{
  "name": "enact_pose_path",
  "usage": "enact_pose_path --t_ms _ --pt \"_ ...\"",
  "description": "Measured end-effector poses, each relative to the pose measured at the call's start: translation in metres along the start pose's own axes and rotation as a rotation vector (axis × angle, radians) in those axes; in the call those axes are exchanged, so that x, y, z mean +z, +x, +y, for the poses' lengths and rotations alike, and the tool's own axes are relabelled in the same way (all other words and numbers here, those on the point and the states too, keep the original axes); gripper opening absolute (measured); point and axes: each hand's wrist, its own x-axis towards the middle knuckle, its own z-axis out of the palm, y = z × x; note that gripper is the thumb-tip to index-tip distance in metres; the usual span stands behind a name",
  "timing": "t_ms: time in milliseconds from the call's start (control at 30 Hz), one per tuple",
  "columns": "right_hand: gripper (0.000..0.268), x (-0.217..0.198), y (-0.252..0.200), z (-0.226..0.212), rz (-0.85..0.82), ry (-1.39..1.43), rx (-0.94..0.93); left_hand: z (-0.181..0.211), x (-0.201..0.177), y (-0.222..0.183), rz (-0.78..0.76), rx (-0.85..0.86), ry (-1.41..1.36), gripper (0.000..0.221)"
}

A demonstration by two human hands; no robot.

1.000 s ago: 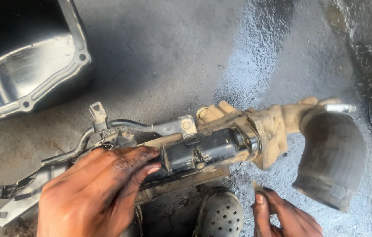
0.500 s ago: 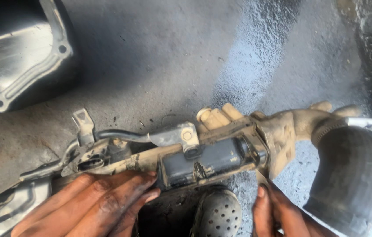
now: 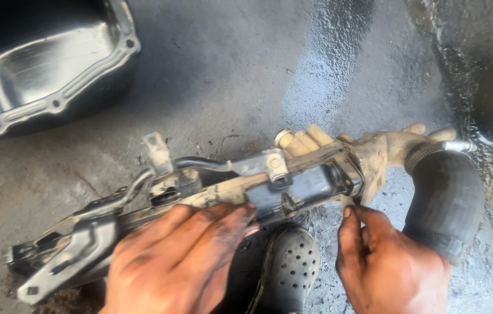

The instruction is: The person cleans a plastic intake manifold by hand using a small piece of abrasive material, wiping the exterior surfaces and the mating ports.

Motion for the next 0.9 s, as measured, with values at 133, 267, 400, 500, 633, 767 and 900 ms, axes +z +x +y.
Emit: enact_pose_path --t_ms 133,267,400,500,633,767,900 --pt "0.022 -0.008 -0.009 -0.011 -0.052 -0.11 0.097 0.006 -0.006 -0.009 0.023 0.042 -0.057 0.032" --pt "0.023 -0.017 -0.012 -0.018 -0.05 -0.07 0.023 0.01 -0.004 -0.019 0.035 0.056 -0.109 0.029" --pt "0.024 -0.027 -0.007 -0.028 -0.119 -0.198 0.083 0.008 -0.002 -0.024 0.07 0.08 -0.093 0.034" --pt "0.024 -0.032 -0.006 -0.037 -0.256 -0.124 0.251 0.004 -0.006 -0.028 0.029 0.081 -0.127 0.045" --pt "0.024 -0.033 -0.005 -0.036 -0.231 -0.083 0.236 0.002 -0.006 -0.026 0.024 0.099 -0.164 0.053" --pt "0.023 -0.021 -0.016 -0.026 -0.009 -0.292 -0.029 -0.001 -0.004 -0.025 0.046 0.101 -0.139 0.047" --pt "0.024 -0.014 -0.026 -0.02 0.098 -0.281 -0.18 -0.003 -0.006 -0.019 0.042 0.048 -0.124 0.036"
